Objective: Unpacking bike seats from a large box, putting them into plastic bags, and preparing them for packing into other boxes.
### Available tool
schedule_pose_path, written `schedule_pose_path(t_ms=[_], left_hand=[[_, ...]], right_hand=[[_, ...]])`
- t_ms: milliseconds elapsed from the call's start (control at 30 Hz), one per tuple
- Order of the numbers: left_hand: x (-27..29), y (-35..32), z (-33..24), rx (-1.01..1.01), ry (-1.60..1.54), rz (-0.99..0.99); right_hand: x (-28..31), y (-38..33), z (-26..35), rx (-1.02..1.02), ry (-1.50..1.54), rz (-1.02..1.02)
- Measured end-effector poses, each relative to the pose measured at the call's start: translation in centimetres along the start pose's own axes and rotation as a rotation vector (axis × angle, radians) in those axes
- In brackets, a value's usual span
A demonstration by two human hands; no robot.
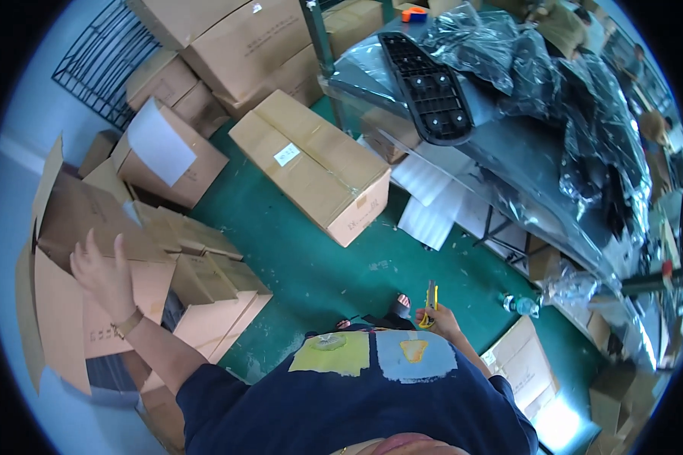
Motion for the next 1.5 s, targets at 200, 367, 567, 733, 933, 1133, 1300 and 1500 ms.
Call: schedule_pose_path(t_ms=[200,367,567,733,933,1133,1300,1500], left_hand=[[-2.4,-5.0,-9.0,-0.262,-0.282,0.263],[-10.2,-16.8,-16.1,-0.345,-0.428,0.938],[-14.8,-33.9,-23.6,-0.615,-0.62,1.562],[-19.4,-36.2,-24.9,-0.716,-0.725,1.757],[-28.5,-29.7,-24.2,-0.668,-0.724,1.63],[-33.0,-26.4,-25.4,-0.655,-0.678,1.574],[-31.7,-26.7,-29.3,-0.758,-0.834,1.595],[-32.4,-26.4,-32.8,-0.789,-0.856,1.624]], right_hand=[[1.5,8.7,7.1,0.09,-0.251,-0.035],[-6.2,16.1,9.3,0.015,-0.15,0.023],[-13.2,27.0,7.2,-0.028,-0.143,-0.026],[-15.7,34.2,7.8,0.029,-0.258,-0.21],[-16.5,35.0,3.5,0.023,-0.161,-0.266],[-18.1,32.8,0.1,-0.024,-0.294,-0.213],[-18.2,28.9,-0.5,-0.093,-0.501,-0.074],[-15.3,32.3,6.0,0.033,-0.327,-0.295]])
Point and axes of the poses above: each hand's wrist, its own y-axis towards the middle knuckle, its own x-axis out of the back of the hand, z = x × y, the point moved 10 cm from there along y, towards the middle knuckle, and after that the axes turned 6 degrees about -y, right-handed, at the moved point
